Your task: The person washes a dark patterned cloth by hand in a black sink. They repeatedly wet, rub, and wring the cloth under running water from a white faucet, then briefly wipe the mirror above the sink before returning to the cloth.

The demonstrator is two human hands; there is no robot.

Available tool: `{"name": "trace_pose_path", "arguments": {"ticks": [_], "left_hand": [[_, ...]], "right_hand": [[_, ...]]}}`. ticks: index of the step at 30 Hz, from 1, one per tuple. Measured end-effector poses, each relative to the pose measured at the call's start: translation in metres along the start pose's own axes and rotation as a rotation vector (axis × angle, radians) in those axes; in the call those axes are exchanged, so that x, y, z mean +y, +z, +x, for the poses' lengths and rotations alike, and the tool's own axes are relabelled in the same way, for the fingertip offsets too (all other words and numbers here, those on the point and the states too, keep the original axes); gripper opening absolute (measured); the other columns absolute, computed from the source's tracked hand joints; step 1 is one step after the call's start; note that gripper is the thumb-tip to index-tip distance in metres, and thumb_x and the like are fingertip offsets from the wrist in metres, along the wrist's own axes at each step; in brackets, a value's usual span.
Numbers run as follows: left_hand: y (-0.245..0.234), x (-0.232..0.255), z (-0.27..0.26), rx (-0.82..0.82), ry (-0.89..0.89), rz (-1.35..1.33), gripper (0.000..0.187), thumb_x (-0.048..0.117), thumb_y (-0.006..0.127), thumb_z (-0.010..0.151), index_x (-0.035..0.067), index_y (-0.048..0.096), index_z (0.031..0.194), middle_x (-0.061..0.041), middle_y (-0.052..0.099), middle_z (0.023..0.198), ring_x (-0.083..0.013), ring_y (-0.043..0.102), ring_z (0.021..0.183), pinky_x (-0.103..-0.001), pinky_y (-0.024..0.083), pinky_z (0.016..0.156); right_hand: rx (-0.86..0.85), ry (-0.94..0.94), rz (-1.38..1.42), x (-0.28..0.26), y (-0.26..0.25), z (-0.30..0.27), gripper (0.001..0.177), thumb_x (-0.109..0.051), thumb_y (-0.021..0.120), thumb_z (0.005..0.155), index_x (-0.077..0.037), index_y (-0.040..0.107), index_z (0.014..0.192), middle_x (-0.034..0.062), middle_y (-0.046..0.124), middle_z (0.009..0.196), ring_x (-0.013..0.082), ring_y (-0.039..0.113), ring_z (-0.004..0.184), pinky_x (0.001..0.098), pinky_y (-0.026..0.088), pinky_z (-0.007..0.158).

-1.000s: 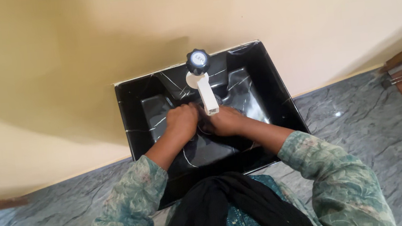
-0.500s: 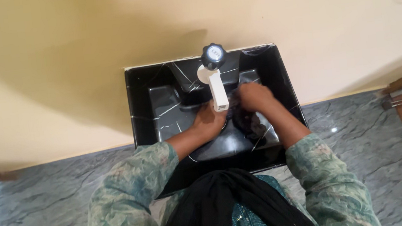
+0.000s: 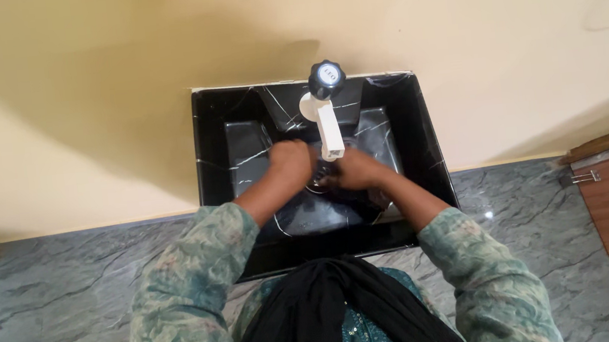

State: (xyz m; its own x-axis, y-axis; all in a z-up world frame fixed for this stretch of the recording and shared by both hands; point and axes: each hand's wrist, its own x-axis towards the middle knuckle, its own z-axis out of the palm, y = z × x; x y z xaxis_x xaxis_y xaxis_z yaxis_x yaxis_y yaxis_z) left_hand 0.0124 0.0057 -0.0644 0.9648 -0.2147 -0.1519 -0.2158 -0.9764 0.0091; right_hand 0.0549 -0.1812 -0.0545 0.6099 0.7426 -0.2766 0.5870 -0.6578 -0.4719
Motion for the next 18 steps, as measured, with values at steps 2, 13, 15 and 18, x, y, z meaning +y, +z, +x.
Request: {"name": "trace_pose_path", "arguments": {"ticks": [2,13,15,18], "left_hand": [[-0.026,-0.017,-0.015,-0.096,-0.08,0.034,0.024,0.019,0.067,0.088,0.013,0.079,0.108,-0.01,0.074,0.108,-0.0273,0.073,0.102,-0.039,0.059,0.075],[-0.012,-0.068,-0.01,-0.135,-0.197,-0.007,0.026,0.013,0.064,0.095,0.01,0.081,0.114,-0.015,0.075,0.122,-0.0363,0.072,0.114,-0.051,0.061,0.085],[0.004,-0.034,-0.006,-0.255,-0.163,0.021,0.027,0.015,0.066,0.091,0.009,0.077,0.115,-0.013,0.072,0.12,-0.0373,0.069,0.113,-0.059,0.056,0.088],[0.013,-0.002,-0.011,-0.181,0.045,0.106,0.03,0.014,0.066,0.089,0.002,0.076,0.114,-0.022,0.071,0.119,-0.0424,0.069,0.108,-0.06,0.056,0.081]], "right_hand": [[-0.004,-0.137,0.162,-0.027,0.001,-0.003,0.078,-0.036,0.079,0.081,-0.012,0.045,0.147,0.0236,0.057,0.14,0.0404,0.057,0.127,0.0447,0.046,0.106],[-0.1,-0.207,-0.055,-0.014,-0.001,0.005,0.065,-0.017,0.067,0.089,-0.021,0.047,0.151,0.0164,0.044,0.154,0.0363,0.046,0.137,0.0458,0.042,0.106],[-0.149,-0.034,-0.096,0.003,-0.009,0.005,0.058,-0.018,0.066,0.091,-0.025,0.053,0.147,0.0131,0.058,0.141,0.0356,0.056,0.125,0.046,0.047,0.101],[-0.223,0.031,-0.207,0.043,-0.022,0.008,0.06,-0.011,0.081,0.064,-0.014,0.07,0.122,0.0142,0.075,0.113,0.034,0.071,0.107,0.0431,0.058,0.09]]}}
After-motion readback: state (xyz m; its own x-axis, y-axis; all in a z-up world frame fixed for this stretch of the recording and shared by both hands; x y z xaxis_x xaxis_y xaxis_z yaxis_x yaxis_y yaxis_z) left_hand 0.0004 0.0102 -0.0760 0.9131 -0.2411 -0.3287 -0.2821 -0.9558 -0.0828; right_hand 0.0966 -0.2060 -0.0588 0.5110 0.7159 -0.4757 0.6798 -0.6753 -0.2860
